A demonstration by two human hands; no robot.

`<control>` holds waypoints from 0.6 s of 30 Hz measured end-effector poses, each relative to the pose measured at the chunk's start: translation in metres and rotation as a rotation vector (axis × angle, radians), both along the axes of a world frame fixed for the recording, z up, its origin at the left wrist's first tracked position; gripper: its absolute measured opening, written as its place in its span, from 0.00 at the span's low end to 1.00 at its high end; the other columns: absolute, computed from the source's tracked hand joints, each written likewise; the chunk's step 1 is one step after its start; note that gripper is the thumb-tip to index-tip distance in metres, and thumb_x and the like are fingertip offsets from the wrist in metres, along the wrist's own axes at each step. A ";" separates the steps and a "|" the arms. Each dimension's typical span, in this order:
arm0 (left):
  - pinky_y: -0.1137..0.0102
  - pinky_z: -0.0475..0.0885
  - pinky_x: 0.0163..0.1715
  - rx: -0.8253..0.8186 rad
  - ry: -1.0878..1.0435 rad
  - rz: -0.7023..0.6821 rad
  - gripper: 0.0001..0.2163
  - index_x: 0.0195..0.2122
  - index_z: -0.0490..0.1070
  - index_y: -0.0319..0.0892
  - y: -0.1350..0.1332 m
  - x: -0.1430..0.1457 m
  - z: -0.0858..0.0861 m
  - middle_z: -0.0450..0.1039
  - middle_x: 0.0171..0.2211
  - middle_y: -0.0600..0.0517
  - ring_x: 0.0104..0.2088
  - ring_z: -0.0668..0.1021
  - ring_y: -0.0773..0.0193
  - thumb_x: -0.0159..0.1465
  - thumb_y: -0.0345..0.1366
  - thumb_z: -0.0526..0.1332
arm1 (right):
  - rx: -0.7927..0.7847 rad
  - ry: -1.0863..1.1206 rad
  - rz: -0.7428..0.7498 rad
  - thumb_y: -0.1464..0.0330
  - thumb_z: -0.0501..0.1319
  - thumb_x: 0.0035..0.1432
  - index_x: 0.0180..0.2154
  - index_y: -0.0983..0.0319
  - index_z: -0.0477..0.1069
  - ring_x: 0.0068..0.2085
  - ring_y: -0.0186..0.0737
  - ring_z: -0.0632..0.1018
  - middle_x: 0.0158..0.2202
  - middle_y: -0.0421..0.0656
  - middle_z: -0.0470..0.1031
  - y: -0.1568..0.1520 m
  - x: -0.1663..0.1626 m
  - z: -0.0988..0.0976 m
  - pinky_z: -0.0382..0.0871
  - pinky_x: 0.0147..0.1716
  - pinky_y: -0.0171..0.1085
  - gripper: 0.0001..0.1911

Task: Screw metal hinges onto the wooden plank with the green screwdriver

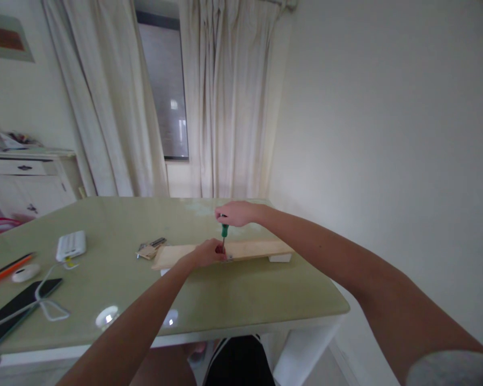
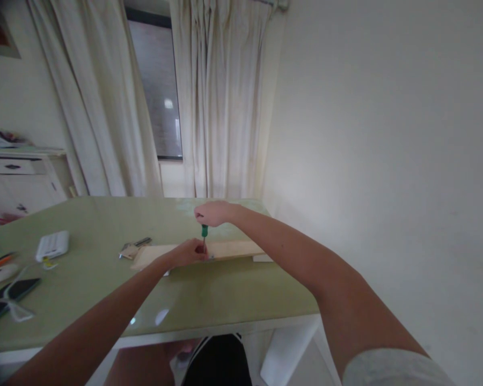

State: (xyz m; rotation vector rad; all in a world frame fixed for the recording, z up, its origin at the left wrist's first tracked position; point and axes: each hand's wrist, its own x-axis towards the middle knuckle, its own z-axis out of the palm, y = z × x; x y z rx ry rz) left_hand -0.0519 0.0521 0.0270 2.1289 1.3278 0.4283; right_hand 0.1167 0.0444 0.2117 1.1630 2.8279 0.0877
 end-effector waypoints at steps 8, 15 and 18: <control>0.69 0.64 0.32 -0.021 0.021 -0.023 0.13 0.30 0.74 0.42 0.000 -0.001 0.005 0.74 0.27 0.55 0.31 0.74 0.62 0.55 0.47 0.67 | 0.014 0.015 -0.058 0.63 0.53 0.73 0.51 0.63 0.79 0.51 0.52 0.82 0.52 0.56 0.83 -0.005 0.002 0.002 0.72 0.44 0.42 0.18; 0.70 0.65 0.32 -0.046 0.033 -0.029 0.10 0.31 0.73 0.42 0.001 0.000 0.006 0.74 0.28 0.55 0.32 0.74 0.62 0.54 0.43 0.66 | 0.015 0.005 -0.088 0.61 0.51 0.73 0.51 0.66 0.78 0.47 0.52 0.83 0.49 0.59 0.84 -0.008 -0.008 0.004 0.73 0.40 0.42 0.22; 0.70 0.66 0.32 -0.082 0.042 -0.063 0.09 0.32 0.74 0.42 0.002 -0.001 0.007 0.74 0.27 0.55 0.31 0.74 0.62 0.51 0.39 0.67 | 0.008 -0.014 -0.070 0.65 0.53 0.71 0.49 0.63 0.80 0.47 0.49 0.83 0.51 0.55 0.84 -0.007 -0.012 0.007 0.73 0.41 0.40 0.18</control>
